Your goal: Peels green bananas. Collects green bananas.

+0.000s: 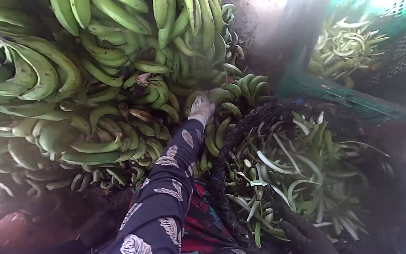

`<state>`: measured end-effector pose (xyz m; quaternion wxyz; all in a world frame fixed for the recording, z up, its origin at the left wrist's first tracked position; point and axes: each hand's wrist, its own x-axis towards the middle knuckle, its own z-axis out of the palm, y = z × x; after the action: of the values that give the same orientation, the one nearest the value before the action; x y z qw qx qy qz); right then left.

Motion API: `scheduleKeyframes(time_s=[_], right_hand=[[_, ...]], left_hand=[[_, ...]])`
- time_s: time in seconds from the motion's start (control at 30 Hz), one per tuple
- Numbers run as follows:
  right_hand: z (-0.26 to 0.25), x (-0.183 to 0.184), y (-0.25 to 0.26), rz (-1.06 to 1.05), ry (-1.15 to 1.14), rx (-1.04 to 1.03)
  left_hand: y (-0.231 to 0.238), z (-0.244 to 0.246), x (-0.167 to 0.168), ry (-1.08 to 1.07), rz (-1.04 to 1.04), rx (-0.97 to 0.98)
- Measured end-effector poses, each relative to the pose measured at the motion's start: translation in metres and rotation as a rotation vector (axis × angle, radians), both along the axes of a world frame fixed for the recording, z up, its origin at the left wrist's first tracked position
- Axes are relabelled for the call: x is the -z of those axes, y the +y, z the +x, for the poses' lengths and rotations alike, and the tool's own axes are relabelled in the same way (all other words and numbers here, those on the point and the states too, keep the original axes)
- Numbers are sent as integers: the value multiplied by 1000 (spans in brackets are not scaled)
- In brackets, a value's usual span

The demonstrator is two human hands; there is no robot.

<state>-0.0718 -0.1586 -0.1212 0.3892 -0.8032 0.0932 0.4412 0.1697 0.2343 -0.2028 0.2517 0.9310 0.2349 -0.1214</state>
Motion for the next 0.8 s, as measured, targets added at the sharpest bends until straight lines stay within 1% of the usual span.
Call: scheduleKeyframes(time_s=[0.07,0.1,0.13,0.17,0.2,0.23,0.27,0.3,0.33,0.37,0.43,0.47,0.5,0.57,0.6,0.63,0.67,0.7,0.73,0.77,0.8], right_hand=[[1,2,1,-34,-16,-78],[1,3,2,-41,-26,-101],[1,5,2,-38,-34,-110],[-1,7,2,-23,-28,-116],[-3,9,2,-5,-22,-114],[-4,9,1,4,-12,-111],[-4,10,0,13,-9,-107],[-5,11,-1,24,-7,-99],[-6,12,-2,33,-5,-82],[-7,13,-4,33,-5,-68],[-6,15,-7,8,-4,-60],[-6,16,-9,-1,-2,-59],[-6,16,-10,-7,10,-50],[-5,14,-9,3,23,-17],[-3,13,-7,6,31,-11],[-1,13,-6,4,37,-14],[1,13,-4,0,46,-22],[3,14,-3,-5,49,-35],[7,16,-2,-9,45,-49],[11,17,1,-10,35,-65],[15,18,3,-11,23,-79]], left_hand=[[-5,12,-59,-109,-134,17],[-12,13,-91,-177,-263,49],[-21,14,-118,-255,-451,85],[-29,15,-138,-315,-713,105],[-36,16,-150,-343,-953,90],[-42,18,-153,-351,-1047,33],[-43,21,-144,-365,-990,-7],[-40,27,-122,-385,-848,-5],[-36,28,-93,-356,-660,0],[-36,24,-60,-282,-461,-1],[-44,6,2,-45,-104,14],[-50,-6,28,65,4,14],[-54,-16,50,167,68,16],[-60,-32,91,330,107,43],[-61,-37,119,391,116,75],[-60,-45,167,362,155,109],[-57,-59,239,143,231,115],[-48,-64,293,46,258,111],[-41,-63,321,15,299,109],[-33,-57,326,7,332,115],[-31,-52,307,17,342,125]])
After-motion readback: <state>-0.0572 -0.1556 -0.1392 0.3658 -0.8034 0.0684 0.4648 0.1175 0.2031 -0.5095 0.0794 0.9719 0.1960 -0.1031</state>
